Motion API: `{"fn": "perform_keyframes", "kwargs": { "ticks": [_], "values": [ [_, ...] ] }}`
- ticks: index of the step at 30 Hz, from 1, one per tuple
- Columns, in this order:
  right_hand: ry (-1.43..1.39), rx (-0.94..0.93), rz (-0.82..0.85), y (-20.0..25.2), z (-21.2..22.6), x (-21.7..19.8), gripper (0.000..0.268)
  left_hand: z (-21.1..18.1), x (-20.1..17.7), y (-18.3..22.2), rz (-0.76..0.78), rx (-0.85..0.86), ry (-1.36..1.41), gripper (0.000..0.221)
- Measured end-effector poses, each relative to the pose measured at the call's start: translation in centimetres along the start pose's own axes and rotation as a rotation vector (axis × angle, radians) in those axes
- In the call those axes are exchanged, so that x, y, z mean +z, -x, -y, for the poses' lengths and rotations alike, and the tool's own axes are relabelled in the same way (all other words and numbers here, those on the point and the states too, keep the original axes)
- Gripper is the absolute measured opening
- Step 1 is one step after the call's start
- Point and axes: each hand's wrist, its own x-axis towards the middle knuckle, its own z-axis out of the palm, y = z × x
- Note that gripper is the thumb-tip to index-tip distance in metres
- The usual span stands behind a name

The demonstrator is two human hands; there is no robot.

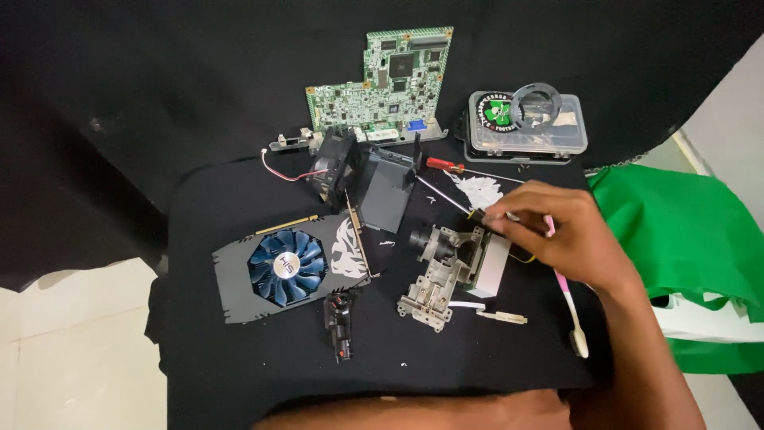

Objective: The person is using a screwdriver to remove screws from a computer heatsink and fan assembly, then separating the parts.

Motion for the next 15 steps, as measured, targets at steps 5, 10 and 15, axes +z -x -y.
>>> {"fn": "perform_keyframes", "kwargs": {
  "ticks": [5,10,15],
  "values": [
    [-0.087,-0.122,0.116,-0.4,1.5,0.5,0.014,0.2,2.1,-0.3,-0.188,-0.089,0.227,0.047],
    [-0.078,-0.200,0.200,-0.4,1.3,0.7,0.014,2.5,9.2,-2.0,-0.371,0.089,1.128,0.046],
    [0.080,-0.095,0.279,0.2,1.4,1.5,0.017,-0.2,0.9,0.2,-0.100,-0.010,-0.094,0.039]
  ]
}}
